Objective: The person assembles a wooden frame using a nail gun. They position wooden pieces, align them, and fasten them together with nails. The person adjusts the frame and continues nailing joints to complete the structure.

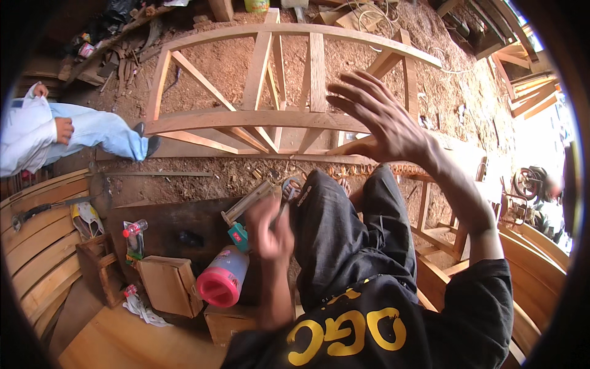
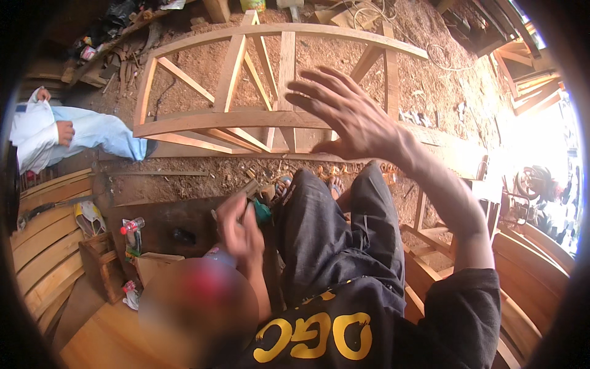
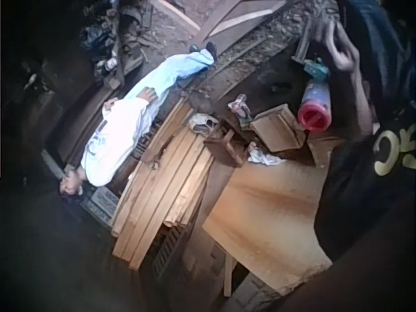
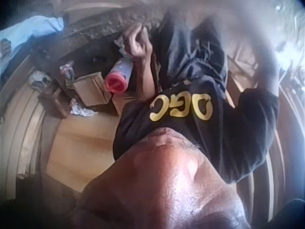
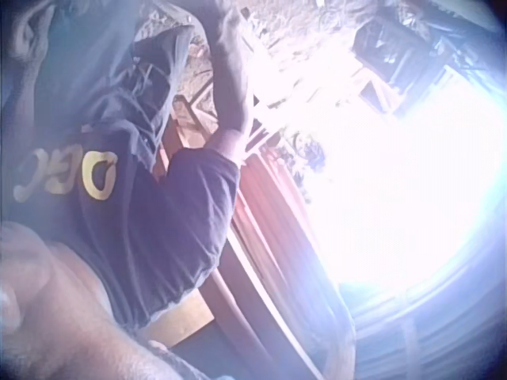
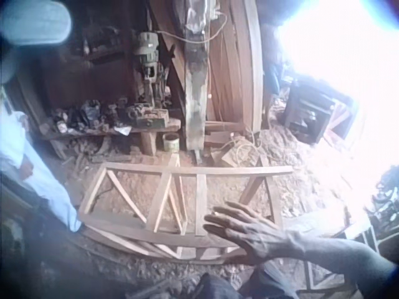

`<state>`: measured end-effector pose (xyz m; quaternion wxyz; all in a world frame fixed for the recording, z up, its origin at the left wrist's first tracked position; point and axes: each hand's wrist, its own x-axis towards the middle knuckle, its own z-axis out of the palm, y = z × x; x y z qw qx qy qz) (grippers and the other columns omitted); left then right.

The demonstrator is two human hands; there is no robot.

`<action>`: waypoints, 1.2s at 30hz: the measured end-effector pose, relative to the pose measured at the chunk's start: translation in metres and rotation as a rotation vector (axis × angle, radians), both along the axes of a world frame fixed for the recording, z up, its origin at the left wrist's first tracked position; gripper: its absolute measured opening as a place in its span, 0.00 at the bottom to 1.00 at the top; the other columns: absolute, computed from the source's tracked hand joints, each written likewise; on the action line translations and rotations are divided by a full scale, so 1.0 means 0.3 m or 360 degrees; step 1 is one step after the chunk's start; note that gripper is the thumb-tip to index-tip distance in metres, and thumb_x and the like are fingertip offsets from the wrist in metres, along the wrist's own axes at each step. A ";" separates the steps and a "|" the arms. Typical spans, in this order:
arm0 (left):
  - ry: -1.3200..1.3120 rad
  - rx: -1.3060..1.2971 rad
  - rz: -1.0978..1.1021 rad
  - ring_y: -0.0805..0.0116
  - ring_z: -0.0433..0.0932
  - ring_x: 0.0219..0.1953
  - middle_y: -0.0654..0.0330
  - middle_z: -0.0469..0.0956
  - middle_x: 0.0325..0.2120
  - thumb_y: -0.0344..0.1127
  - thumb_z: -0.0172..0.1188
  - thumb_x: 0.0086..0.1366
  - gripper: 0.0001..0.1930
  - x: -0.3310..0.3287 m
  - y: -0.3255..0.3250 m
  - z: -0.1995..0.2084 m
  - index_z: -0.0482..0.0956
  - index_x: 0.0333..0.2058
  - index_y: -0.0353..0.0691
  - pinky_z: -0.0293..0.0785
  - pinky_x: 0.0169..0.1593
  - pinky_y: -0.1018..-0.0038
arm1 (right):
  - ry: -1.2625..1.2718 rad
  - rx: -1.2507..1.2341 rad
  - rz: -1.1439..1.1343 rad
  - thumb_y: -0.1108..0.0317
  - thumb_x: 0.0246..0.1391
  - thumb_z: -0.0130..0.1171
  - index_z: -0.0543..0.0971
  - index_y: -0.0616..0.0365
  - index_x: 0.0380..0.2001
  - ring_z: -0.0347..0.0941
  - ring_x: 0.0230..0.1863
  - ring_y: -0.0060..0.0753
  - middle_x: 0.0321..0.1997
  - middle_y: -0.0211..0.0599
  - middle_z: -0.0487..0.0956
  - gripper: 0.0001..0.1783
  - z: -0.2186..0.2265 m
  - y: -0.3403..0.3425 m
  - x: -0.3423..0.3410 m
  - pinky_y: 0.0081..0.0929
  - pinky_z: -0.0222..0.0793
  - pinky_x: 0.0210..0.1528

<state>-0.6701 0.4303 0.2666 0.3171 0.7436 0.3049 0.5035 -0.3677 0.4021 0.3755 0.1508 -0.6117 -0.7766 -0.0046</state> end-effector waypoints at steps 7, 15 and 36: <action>0.0997 0.0529 -0.0732 0.51 0.81 0.48 0.47 0.82 0.44 0.48 0.71 0.54 0.34 0.376 0.436 0.192 0.72 0.55 0.36 0.72 0.55 0.58 | -0.0135 -0.0073 0.0113 0.47 0.46 0.69 0.70 0.38 0.64 0.47 0.76 0.48 0.73 0.35 0.60 0.40 -0.113 0.164 -0.019 0.56 0.42 0.74; 0.0636 0.0623 -0.0716 0.54 0.82 0.34 0.54 0.84 0.35 0.33 0.70 0.51 0.25 0.349 0.460 0.153 0.76 0.50 0.45 0.75 0.44 0.61 | -0.0046 -0.0170 -0.0045 0.59 0.48 0.67 0.74 0.25 0.59 0.61 0.66 0.40 0.62 0.23 0.72 0.32 -0.092 0.131 -0.047 0.45 0.74 0.54; 0.0717 0.0787 -0.0630 0.56 0.83 0.38 0.49 0.84 0.36 0.40 0.69 0.53 0.21 0.366 0.463 0.149 0.82 0.42 0.32 0.74 0.47 0.63 | 0.0314 0.0034 0.0239 0.60 0.51 0.68 0.81 0.45 0.49 0.76 0.52 0.46 0.51 0.39 0.76 0.20 -0.097 0.163 -0.057 0.41 0.78 0.51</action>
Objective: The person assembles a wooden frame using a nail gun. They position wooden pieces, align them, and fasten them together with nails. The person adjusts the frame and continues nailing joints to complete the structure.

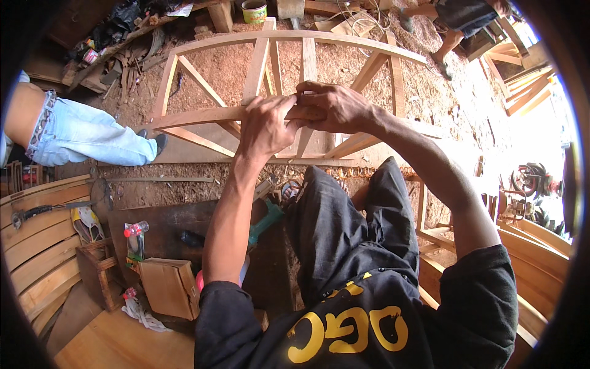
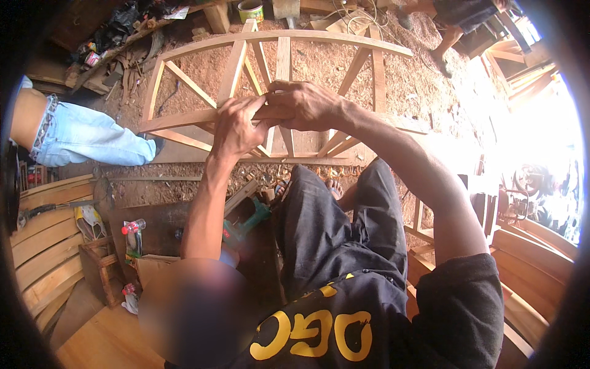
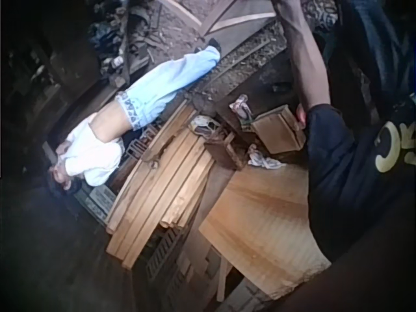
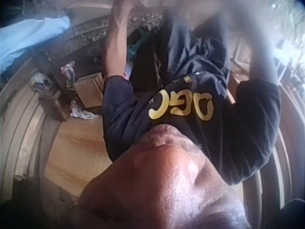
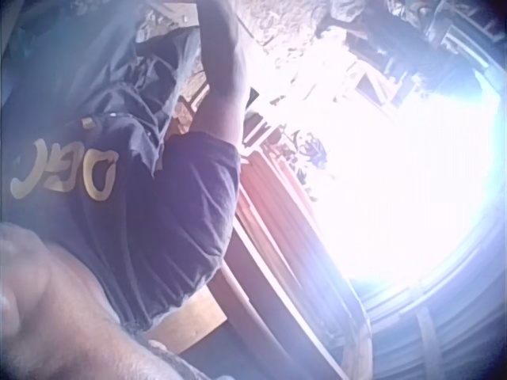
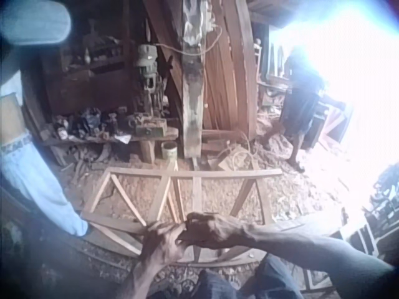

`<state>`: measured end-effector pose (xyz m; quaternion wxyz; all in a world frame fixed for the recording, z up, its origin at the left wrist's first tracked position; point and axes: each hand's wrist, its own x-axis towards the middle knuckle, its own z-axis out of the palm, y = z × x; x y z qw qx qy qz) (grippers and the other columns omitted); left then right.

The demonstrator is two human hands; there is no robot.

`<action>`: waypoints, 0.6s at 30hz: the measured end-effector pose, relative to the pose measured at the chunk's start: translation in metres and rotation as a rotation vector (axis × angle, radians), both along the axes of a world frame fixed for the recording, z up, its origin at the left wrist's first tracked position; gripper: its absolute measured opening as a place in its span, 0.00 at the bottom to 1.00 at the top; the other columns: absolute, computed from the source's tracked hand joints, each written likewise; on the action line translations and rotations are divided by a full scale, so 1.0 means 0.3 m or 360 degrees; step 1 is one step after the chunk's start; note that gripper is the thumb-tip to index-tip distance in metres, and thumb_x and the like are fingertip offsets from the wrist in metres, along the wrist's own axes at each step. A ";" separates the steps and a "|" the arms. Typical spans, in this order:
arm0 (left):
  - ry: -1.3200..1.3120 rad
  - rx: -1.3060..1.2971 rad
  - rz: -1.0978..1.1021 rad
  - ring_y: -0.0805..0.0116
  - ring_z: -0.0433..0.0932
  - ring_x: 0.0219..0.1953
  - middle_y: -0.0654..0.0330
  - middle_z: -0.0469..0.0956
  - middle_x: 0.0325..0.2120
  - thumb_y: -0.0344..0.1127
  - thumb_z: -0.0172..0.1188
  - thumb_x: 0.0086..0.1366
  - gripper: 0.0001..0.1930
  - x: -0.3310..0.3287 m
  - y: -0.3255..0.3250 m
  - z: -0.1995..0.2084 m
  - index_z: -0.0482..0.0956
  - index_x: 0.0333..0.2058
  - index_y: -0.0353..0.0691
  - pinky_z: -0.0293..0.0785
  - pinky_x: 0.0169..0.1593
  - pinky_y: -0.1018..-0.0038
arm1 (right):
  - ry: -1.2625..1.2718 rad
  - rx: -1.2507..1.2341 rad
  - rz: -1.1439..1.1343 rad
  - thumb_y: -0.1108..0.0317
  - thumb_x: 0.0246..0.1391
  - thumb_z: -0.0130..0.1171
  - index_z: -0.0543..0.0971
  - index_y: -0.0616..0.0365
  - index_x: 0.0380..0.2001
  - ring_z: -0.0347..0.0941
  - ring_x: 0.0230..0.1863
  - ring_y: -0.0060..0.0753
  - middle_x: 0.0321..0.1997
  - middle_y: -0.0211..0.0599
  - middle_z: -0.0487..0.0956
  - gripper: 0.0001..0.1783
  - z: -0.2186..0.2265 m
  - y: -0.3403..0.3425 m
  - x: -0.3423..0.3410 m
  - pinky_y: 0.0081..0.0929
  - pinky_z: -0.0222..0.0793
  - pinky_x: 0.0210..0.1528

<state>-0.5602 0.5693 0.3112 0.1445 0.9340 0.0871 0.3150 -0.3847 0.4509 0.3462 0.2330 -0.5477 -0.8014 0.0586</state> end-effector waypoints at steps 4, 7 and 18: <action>0.0031 -0.0035 -0.0017 0.56 0.83 0.37 0.49 0.84 0.35 0.37 0.67 0.53 0.19 -0.001 0.000 0.008 0.83 0.42 0.33 0.75 0.47 0.62 | -0.0038 0.0020 0.0020 0.62 0.52 0.64 0.82 0.38 0.48 0.74 0.55 0.37 0.46 0.27 0.79 0.17 -0.002 0.008 -0.004 0.37 0.77 0.52; 0.0015 -0.0004 -0.0009 0.55 0.83 0.36 0.48 0.84 0.34 0.38 0.67 0.54 0.19 -0.002 0.001 0.012 0.83 0.42 0.33 0.75 0.47 0.62 | -0.0066 0.0000 -0.0022 0.60 0.52 0.64 0.83 0.39 0.46 0.75 0.53 0.38 0.43 0.26 0.80 0.16 0.003 0.012 -0.009 0.36 0.78 0.51; 0.0134 -0.0078 0.0025 0.54 0.84 0.43 0.44 0.84 0.40 0.39 0.63 0.57 0.19 0.005 0.006 0.000 0.84 0.42 0.32 0.75 0.52 0.61 | 0.0089 -0.0052 -0.0115 0.59 0.51 0.66 0.84 0.39 0.43 0.78 0.47 0.37 0.44 0.29 0.80 0.14 0.032 -0.008 -0.011 0.36 0.79 0.45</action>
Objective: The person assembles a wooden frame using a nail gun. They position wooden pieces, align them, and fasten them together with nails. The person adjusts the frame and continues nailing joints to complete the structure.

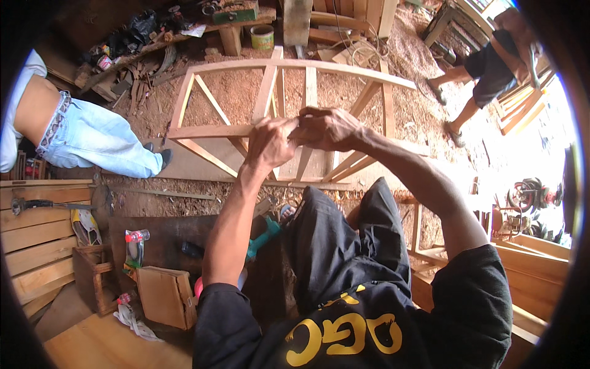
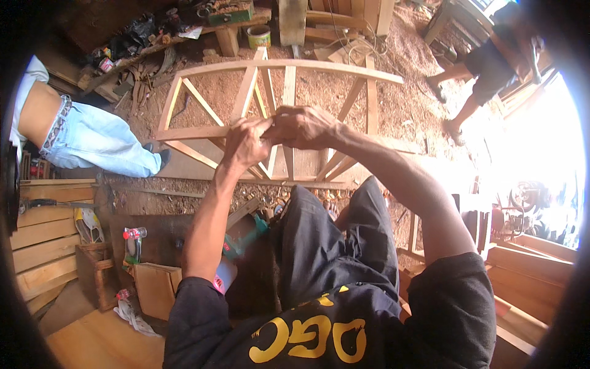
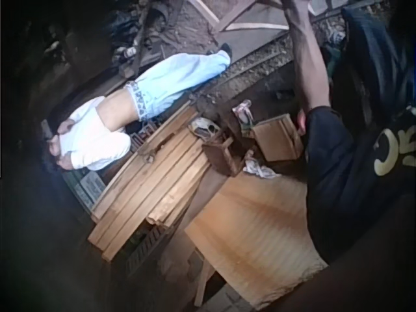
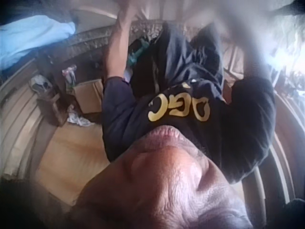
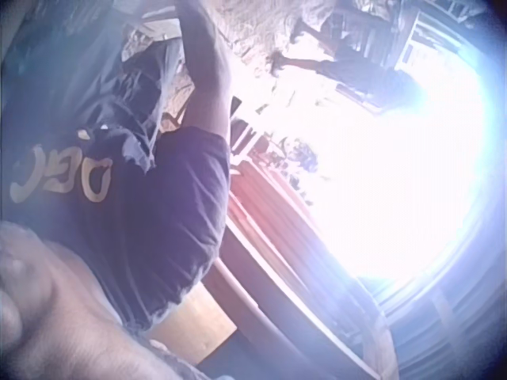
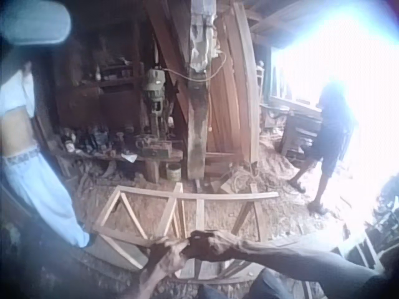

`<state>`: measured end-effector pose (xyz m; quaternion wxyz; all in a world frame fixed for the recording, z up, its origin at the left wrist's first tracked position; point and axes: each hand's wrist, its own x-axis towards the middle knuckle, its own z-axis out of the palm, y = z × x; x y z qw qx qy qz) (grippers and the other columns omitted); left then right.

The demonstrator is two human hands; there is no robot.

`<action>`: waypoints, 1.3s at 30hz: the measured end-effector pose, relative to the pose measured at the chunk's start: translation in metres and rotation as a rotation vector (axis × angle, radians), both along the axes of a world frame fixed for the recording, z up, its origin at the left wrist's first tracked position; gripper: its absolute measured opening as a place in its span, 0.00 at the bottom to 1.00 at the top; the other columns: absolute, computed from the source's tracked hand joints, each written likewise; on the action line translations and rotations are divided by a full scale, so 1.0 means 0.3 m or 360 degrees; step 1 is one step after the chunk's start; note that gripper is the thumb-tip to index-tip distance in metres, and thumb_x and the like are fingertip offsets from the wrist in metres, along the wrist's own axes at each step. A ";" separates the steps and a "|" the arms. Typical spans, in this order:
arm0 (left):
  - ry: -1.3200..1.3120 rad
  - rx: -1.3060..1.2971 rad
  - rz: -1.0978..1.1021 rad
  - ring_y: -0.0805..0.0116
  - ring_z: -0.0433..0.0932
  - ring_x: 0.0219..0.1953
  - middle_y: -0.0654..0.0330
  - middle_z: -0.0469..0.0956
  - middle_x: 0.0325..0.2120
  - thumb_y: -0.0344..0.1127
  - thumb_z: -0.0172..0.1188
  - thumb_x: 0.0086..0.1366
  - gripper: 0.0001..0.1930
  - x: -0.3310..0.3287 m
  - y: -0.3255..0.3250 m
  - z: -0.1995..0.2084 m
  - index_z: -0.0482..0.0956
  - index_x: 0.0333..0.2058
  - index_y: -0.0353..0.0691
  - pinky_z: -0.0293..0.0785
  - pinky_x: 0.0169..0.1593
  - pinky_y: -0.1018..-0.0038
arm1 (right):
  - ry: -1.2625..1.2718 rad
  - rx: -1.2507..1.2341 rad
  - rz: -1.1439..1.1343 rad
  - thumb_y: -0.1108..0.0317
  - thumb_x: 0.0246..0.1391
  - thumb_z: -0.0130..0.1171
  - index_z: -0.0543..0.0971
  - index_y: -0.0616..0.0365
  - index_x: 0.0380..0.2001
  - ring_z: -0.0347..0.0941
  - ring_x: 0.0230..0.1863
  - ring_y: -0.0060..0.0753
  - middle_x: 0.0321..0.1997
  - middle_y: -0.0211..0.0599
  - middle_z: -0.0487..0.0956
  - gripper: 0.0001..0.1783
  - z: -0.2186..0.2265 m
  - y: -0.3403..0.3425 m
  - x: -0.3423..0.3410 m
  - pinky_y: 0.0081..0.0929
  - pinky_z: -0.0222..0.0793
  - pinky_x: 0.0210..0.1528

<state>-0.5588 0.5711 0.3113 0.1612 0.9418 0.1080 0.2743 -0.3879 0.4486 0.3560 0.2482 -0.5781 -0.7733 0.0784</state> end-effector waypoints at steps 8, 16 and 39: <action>0.0008 -0.0105 -0.0037 0.52 0.83 0.38 0.45 0.84 0.36 0.34 0.62 0.55 0.16 -0.010 -0.007 0.015 0.84 0.41 0.33 0.76 0.48 0.62 | -0.0113 0.0085 0.0046 0.57 0.48 0.68 0.81 0.38 0.47 0.79 0.42 0.42 0.46 0.32 0.78 0.20 -0.038 0.006 0.008 0.38 0.79 0.42; 0.0449 -0.0457 0.0033 0.55 0.84 0.41 0.48 0.84 0.42 0.35 0.60 0.60 0.21 0.010 0.009 0.065 0.80 0.52 0.36 0.78 0.46 0.59 | -0.0177 -0.0057 -0.0125 0.53 0.53 0.66 0.79 0.48 0.51 0.81 0.45 0.38 0.56 0.39 0.77 0.23 -0.002 -0.031 0.005 0.36 0.79 0.45; 0.1227 -0.1455 -0.0080 0.52 0.73 0.54 0.47 0.80 0.48 0.65 0.65 0.57 0.35 0.247 0.167 0.098 0.82 0.46 0.36 0.66 0.57 0.51 | 0.0564 -0.1108 -0.0900 0.33 0.56 0.54 0.86 0.59 0.30 0.78 0.24 0.26 0.21 0.38 0.81 0.36 0.046 0.004 0.004 0.32 0.72 0.29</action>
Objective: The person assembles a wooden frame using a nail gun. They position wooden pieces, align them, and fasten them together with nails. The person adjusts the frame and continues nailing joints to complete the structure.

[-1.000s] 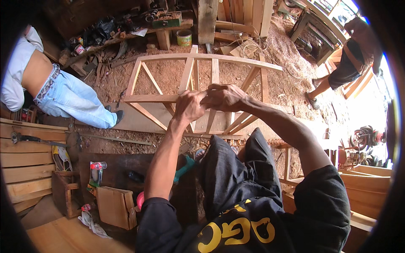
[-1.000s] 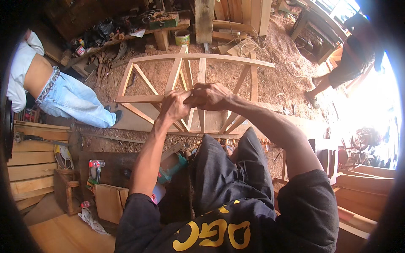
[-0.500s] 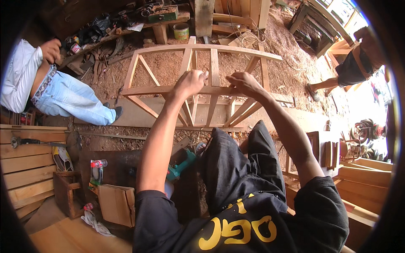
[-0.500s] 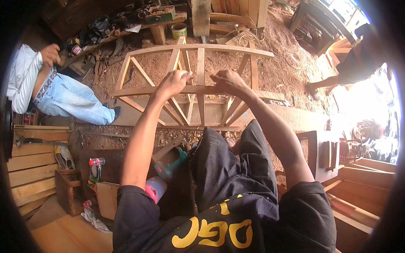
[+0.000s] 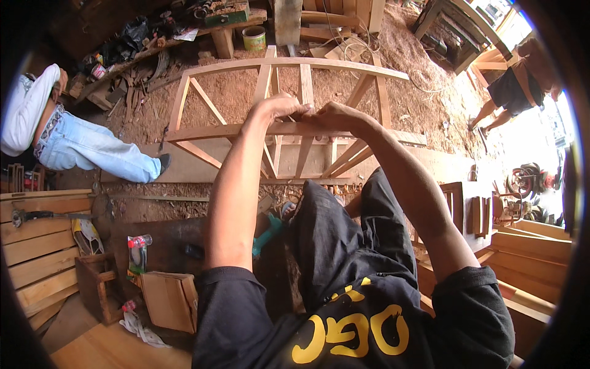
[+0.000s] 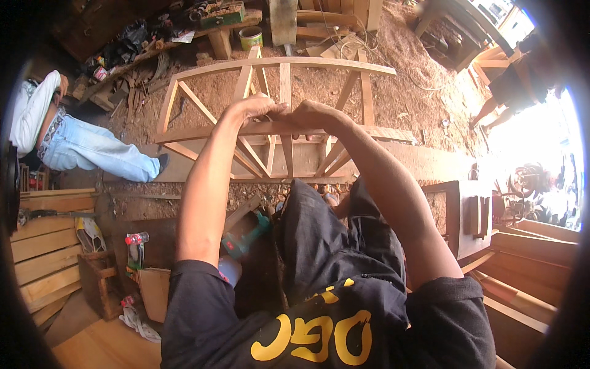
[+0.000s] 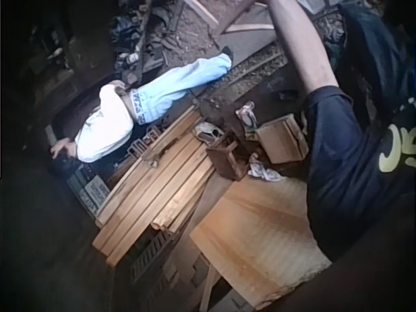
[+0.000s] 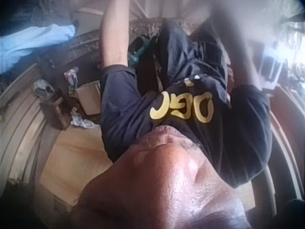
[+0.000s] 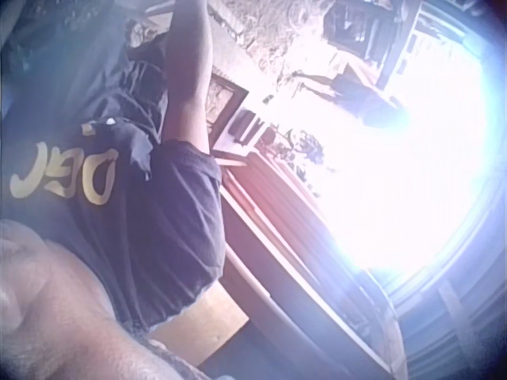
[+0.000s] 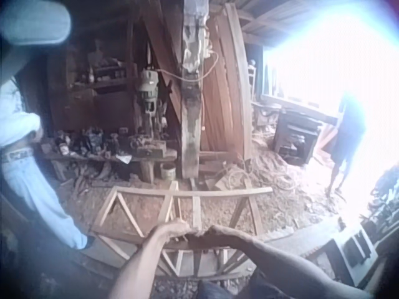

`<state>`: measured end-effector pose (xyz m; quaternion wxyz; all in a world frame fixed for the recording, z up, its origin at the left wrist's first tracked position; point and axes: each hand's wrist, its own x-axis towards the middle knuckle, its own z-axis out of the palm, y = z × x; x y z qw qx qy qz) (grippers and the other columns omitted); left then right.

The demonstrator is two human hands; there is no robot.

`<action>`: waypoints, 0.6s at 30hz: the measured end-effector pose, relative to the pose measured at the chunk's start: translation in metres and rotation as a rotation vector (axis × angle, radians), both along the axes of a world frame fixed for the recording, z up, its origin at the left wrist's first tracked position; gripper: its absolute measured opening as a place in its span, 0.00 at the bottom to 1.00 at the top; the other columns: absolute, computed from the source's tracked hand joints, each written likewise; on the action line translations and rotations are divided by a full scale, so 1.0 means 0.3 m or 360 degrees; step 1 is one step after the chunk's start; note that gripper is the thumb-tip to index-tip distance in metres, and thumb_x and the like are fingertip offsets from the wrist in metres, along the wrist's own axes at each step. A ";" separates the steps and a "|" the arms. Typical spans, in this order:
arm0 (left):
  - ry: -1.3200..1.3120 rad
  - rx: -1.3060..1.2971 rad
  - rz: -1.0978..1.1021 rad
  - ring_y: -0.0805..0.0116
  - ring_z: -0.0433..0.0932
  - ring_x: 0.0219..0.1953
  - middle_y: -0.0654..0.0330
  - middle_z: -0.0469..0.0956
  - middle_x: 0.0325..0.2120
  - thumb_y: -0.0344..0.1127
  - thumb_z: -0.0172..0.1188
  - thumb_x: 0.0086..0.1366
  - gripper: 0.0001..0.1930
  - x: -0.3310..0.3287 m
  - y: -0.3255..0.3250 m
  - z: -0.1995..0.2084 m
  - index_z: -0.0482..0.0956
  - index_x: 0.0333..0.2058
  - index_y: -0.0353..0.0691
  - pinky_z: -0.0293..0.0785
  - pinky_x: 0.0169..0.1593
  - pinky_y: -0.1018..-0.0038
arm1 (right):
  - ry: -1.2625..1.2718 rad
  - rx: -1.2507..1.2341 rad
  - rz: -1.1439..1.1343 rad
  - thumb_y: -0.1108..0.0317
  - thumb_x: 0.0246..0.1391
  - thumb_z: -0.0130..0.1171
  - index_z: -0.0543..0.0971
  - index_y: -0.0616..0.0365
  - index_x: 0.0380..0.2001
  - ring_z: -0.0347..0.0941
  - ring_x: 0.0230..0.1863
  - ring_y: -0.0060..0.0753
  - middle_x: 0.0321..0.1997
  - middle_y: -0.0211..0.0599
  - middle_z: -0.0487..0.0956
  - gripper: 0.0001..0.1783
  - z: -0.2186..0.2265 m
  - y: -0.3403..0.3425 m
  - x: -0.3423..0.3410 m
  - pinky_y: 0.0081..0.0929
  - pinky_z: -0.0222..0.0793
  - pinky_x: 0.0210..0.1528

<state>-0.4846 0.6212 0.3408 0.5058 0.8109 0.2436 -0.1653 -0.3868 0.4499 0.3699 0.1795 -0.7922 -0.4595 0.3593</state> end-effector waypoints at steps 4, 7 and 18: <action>-0.0140 0.0031 0.0035 0.60 0.76 0.41 0.51 0.83 0.36 0.64 0.67 0.57 0.31 0.002 0.000 -0.030 0.84 0.35 0.34 0.69 0.49 0.59 | -0.0191 0.0051 0.0040 0.37 0.59 0.54 0.86 0.59 0.31 0.78 0.21 0.27 0.22 0.41 0.82 0.32 -0.021 -0.006 -0.020 0.32 0.72 0.27; -0.0146 0.0157 0.0061 0.65 0.74 0.34 0.54 0.81 0.29 0.64 0.67 0.57 0.31 0.012 -0.001 -0.047 0.84 0.31 0.34 0.70 0.44 0.64 | -0.0251 0.0017 0.0021 0.46 0.65 0.51 0.84 0.56 0.39 0.79 0.20 0.29 0.22 0.41 0.82 0.24 -0.067 -0.001 -0.017 0.31 0.75 0.27; -0.0185 0.0313 0.0106 0.61 0.79 0.42 0.47 0.84 0.37 0.58 0.67 0.60 0.27 0.022 -0.027 -0.038 0.84 0.34 0.33 0.71 0.49 0.62 | -0.0287 -0.0102 0.0060 0.46 0.66 0.49 0.83 0.56 0.35 0.80 0.26 0.31 0.23 0.41 0.81 0.25 -0.055 0.007 -0.004 0.35 0.75 0.30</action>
